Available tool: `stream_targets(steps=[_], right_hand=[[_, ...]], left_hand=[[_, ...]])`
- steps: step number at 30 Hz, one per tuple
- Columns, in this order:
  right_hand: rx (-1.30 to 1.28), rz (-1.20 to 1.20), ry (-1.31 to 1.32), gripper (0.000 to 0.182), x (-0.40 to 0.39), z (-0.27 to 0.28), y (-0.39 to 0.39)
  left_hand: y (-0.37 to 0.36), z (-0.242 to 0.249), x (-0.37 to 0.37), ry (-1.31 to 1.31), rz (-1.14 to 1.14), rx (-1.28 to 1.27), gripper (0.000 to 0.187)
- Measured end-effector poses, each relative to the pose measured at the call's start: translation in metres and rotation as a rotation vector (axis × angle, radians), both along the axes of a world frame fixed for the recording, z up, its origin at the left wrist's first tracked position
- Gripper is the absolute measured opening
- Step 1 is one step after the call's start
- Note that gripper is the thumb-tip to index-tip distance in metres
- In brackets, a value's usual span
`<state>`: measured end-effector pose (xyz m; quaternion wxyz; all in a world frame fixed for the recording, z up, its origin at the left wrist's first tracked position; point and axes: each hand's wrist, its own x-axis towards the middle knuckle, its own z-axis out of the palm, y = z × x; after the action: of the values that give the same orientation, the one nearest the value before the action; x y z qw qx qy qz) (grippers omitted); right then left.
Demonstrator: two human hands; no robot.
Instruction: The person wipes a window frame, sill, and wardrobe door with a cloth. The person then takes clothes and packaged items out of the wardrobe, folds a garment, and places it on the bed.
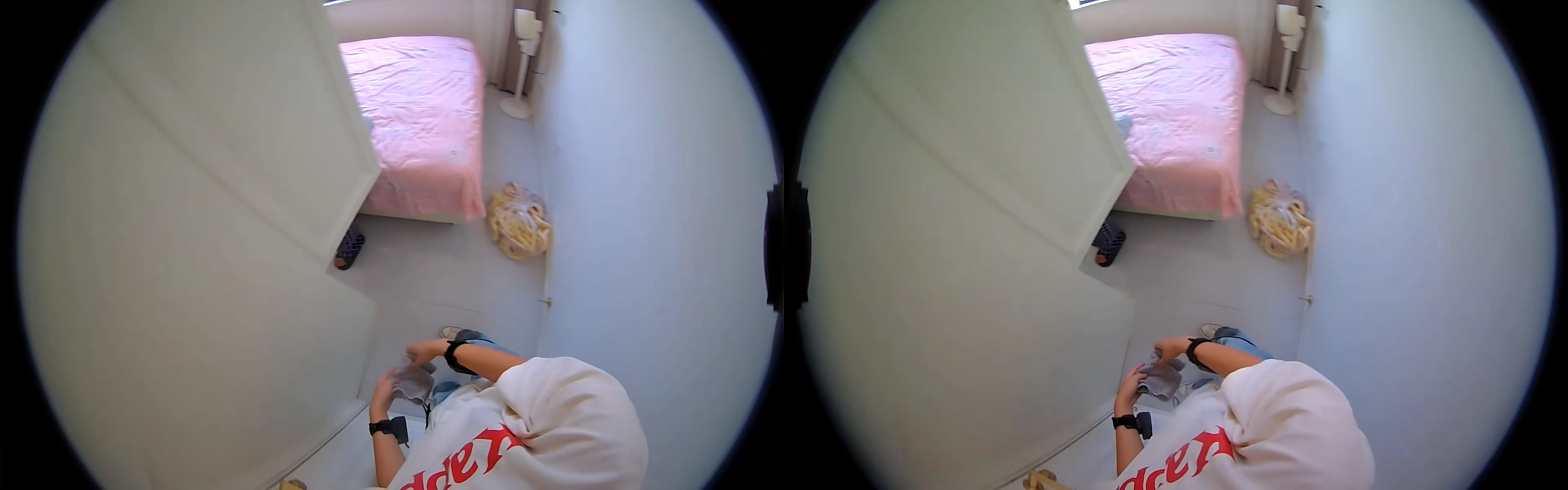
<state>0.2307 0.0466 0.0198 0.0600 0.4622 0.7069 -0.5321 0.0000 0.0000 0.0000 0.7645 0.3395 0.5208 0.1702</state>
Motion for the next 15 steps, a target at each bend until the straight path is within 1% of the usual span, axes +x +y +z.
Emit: stream_targets(steps=[2, 3, 4, 5, 6, 7, 8, 9, 10, 12, 13, 15], right_hand=[[-0.051, -0.157, -0.062, 0.076, 0.030, -0.003, -0.026], [-0.091, -0.224, -0.004, 0.075, 0.010, -0.009, -0.033], [-0.127, -0.287, 0.008, 0.074, 0.016, -0.009, -0.044], [-0.181, -0.354, -0.044, 0.073, 0.061, -0.007, -0.075], [-0.086, -0.428, -0.033, 0.072, 0.079, -0.001, -0.066], [-0.097, -0.456, -0.033, 0.070, 0.077, 0.002, -0.062], [-0.107, -0.488, -0.070, 0.068, 0.103, 0.006, -0.063], [-0.120, -0.520, -0.069, 0.066, 0.104, 0.009, -0.060], [-0.133, -0.539, -0.003, 0.062, 0.103, 0.004, -0.062], [-0.108, -0.577, 0.106, 0.055, 0.130, -0.002, -0.045], [0.017, -0.594, 0.117, 0.052, 0.136, -0.017, -0.041], [0.257, -0.620, 0.104, 0.049, 0.160, -0.029, -0.033]], left_hand=[[0.003, 0.000, 0.026, -0.043, -0.052, -0.130, 0.036], [0.009, -0.001, 0.002, -0.020, -0.045, -0.179, 0.034], [0.011, -0.008, 0.002, -0.043, -0.036, -0.228, 0.031], [-0.010, -0.029, 0.047, -0.123, -0.032, -0.306, 0.029], [0.008, -0.030, 0.071, -0.114, -0.048, -0.265, 0.028], [0.015, -0.030, 0.069, -0.098, -0.046, -0.227, 0.028], [0.015, -0.039, 0.096, -0.118, -0.049, -0.196, 0.027], [0.019, -0.042, 0.097, -0.103, -0.050, -0.159, 0.027], [0.019, -0.042, 0.096, -0.088, -0.050, -0.166, 0.026], [0.032, -0.041, 0.124, -0.092, -0.054, -0.139, 0.025], [0.037, -0.033, 0.137, -0.134, -0.020, -0.168, 0.025], [0.052, -0.014, 0.179, -0.099, 0.062, -0.172, 0.024]])
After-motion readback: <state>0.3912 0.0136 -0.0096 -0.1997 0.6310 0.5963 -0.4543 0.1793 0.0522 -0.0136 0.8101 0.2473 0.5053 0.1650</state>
